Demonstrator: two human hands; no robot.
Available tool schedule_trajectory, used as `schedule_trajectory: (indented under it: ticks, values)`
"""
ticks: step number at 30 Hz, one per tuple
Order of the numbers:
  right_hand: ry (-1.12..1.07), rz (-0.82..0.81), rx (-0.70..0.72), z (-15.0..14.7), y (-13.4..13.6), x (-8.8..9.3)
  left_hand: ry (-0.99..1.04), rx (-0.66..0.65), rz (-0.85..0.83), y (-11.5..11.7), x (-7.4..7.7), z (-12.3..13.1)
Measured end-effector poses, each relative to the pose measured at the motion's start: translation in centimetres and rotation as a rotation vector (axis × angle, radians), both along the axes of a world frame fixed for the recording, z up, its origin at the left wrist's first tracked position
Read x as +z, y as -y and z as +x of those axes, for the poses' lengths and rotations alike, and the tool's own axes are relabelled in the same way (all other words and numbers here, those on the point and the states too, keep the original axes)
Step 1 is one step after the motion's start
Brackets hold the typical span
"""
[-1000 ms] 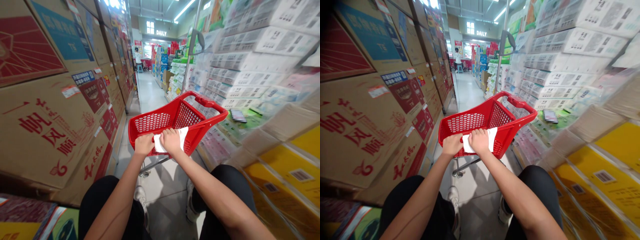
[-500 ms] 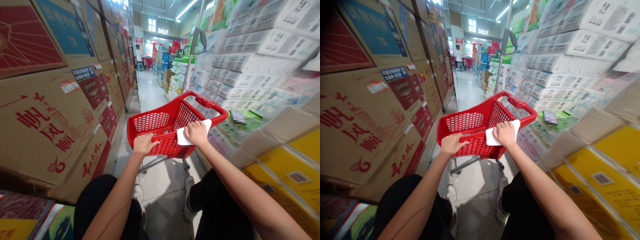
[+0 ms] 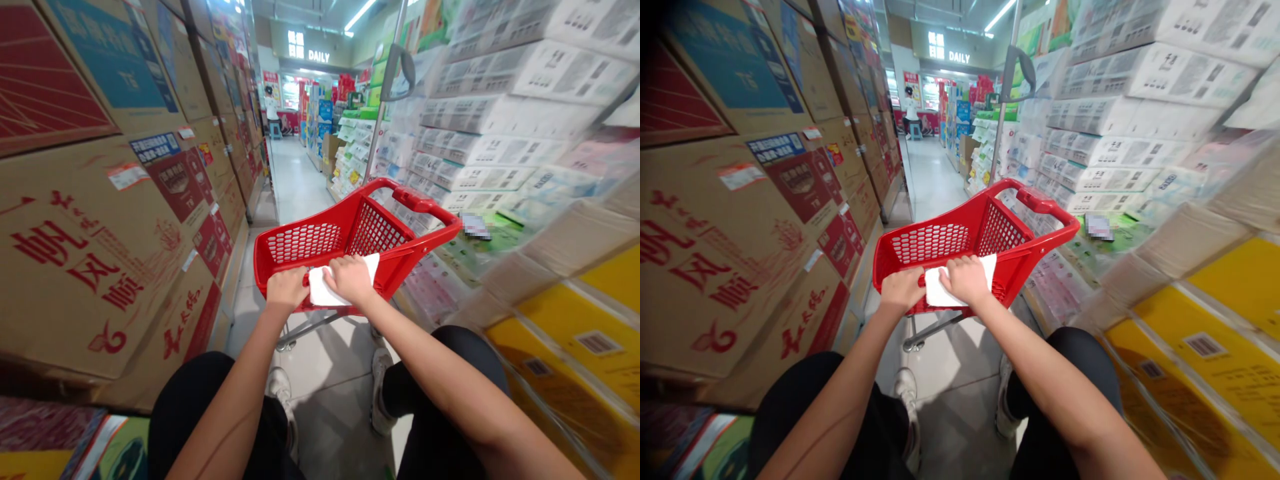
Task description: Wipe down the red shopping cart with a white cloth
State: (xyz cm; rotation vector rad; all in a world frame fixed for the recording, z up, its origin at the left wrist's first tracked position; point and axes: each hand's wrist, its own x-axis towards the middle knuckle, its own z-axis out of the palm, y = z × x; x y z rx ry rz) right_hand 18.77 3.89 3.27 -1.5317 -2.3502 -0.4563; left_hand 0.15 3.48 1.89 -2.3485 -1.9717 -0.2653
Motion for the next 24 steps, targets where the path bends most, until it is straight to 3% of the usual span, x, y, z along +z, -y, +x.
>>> schedule_trajectory:
  ticks: [4, 7, 9, 11, 15, 17, 20, 24]
  values:
    - [0.052, 0.067, -0.14, 7.5, -0.6, 1.8, -0.014, 0.008, -0.018, 0.0, -0.2, -0.3]
    - [0.032, 0.141, -0.193, 10.3, -0.8, 2.6, -0.011, 0.0, -0.01, 0.2, -0.2, 0.0]
    - [-0.017, 0.17, -0.215, 9.4, -0.7, 2.2, -0.013, 0.004, -0.007, 0.2, -0.1, 0.3]
    - [-0.073, 0.168, -0.211, 6.6, -0.5, 1.3, -0.011, 0.013, -0.003, 0.3, -0.1, 0.7]
    - [-0.155, 0.127, -0.093, -0.3, 0.0, -1.1, -0.004, 0.007, 0.017, 0.1, -0.2, 1.1]
    - [-0.138, 0.11, -0.024, -1.7, 0.0, -1.7, -0.008, 0.004, 0.025, 0.0, -0.3, 0.9]
    - [-0.046, 0.103, 0.032, 0.6, -0.5, -1.2, -0.019, -0.026, 0.049, -0.1, -0.5, 0.3]
    - [0.041, 0.138, -0.075, 8.1, -1.1, 1.2, -0.031, -0.047, 0.06, -0.1, -0.7, -0.3]
